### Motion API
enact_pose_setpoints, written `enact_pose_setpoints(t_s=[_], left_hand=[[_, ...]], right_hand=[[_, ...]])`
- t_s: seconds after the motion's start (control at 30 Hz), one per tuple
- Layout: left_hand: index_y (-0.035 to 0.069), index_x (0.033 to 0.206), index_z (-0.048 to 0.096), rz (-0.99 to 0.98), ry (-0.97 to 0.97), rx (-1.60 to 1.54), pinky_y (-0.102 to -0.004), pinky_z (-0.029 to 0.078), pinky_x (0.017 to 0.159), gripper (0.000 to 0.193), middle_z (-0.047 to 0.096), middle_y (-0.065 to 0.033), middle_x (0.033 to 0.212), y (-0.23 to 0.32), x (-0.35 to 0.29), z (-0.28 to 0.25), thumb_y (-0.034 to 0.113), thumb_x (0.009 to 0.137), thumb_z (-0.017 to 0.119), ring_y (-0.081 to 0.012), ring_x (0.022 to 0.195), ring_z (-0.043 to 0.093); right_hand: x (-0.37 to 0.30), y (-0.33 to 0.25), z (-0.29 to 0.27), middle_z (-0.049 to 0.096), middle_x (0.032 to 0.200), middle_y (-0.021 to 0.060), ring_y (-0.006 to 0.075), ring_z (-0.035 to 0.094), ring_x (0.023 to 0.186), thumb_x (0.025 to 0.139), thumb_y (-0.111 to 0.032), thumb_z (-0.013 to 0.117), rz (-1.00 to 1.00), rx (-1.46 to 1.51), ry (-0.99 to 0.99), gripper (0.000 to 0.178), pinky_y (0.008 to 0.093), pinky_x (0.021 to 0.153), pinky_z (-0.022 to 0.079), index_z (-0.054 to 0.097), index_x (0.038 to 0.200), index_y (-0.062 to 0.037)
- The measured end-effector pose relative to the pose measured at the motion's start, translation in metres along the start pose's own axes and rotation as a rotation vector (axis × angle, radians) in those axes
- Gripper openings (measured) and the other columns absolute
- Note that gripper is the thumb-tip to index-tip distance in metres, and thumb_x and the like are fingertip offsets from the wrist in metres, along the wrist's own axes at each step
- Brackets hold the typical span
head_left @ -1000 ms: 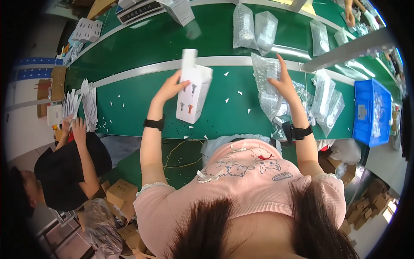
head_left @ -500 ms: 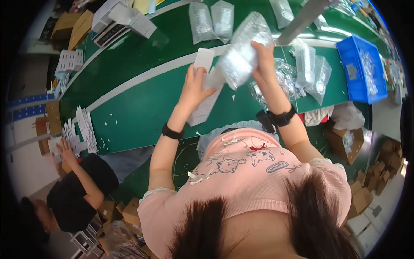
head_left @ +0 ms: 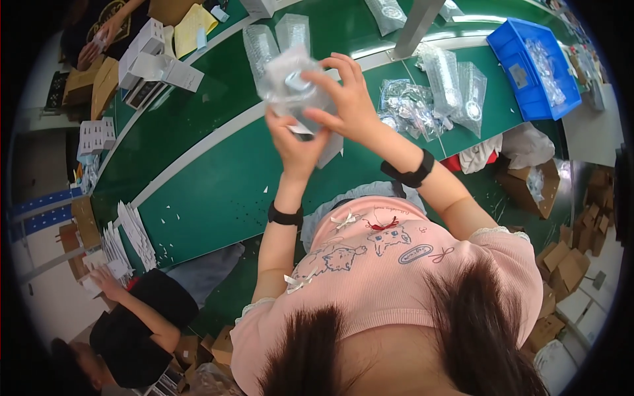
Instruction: The person packages items by hand, placing a bubble-wrapped device and a small plastic bag into a white box. They then fold the box flaps closed and set the completed package aside on the green workbench before repeating the process.
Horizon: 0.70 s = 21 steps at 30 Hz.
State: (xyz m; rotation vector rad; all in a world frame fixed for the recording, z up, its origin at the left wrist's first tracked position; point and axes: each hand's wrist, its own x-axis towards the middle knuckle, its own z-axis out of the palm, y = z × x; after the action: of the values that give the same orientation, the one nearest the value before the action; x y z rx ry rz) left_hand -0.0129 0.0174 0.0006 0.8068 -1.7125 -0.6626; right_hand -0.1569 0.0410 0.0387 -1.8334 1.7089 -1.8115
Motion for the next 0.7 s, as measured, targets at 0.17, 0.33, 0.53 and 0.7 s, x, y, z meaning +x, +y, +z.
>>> enact_pose_setpoints(t_s=[0.17, 0.33, 0.53, 0.7], left_hand=[[0.008, 0.095, 0.031, 0.240, -0.166, 0.177, -0.0448, 0.031, 0.095, 0.064, 0.028, -0.0289, 0.129, -0.014, 0.002, 0.000, 0.016, 0.058, 0.082, -0.0418, 0.118, 0.035], [0.008, 0.096, 0.031, 0.040, -0.061, 0.155, -0.0443, 0.029, 0.097, 0.064, 0.026, -0.0299, 0.130, -0.047, -0.023, -0.015, 0.017, 0.059, 0.082, -0.0409, 0.121, 0.033], [0.006, 0.102, 0.030, -0.143, -0.039, 0.169, -0.0432, 0.025, 0.100, 0.067, 0.026, -0.0280, 0.131, -0.040, -0.037, -0.040, 0.017, 0.060, 0.081, -0.0399, 0.124, 0.028], [0.006, 0.113, 0.035, -0.242, 0.035, -0.094, -0.0410, 0.029, 0.099, 0.067, 0.027, -0.0259, 0.130, -0.030, -0.037, -0.041, 0.016, 0.062, 0.079, -0.0384, 0.122, 0.032]], right_hand=[[-0.016, 0.054, -0.043, 0.049, 0.115, 0.0116, 0.0312, 0.047, 0.107, 0.074, -0.010, 0.061, -0.178, -0.185, -0.467, 0.040, 0.0367, 0.088, 0.039, 0.058, 0.113, -0.0163], [-0.028, 0.093, -0.084, 0.051, 0.113, 0.0099, 0.0298, 0.046, 0.106, 0.072, -0.007, 0.062, 0.409, 0.259, -0.333, 0.036, 0.0389, 0.090, 0.038, 0.059, 0.107, -0.0112], [-0.075, 0.158, -0.106, 0.055, 0.105, 0.0058, 0.0272, 0.045, 0.105, 0.063, -0.011, 0.067, 0.151, -0.868, -0.761, 0.044, 0.0408, 0.088, 0.038, 0.058, 0.106, -0.0133], [-0.072, 0.159, -0.107, 0.056, 0.103, 0.0047, 0.0277, 0.046, 0.102, 0.061, -0.013, 0.068, 0.261, -0.705, -0.753, 0.036, 0.0450, 0.087, 0.036, 0.060, 0.096, -0.0140]])
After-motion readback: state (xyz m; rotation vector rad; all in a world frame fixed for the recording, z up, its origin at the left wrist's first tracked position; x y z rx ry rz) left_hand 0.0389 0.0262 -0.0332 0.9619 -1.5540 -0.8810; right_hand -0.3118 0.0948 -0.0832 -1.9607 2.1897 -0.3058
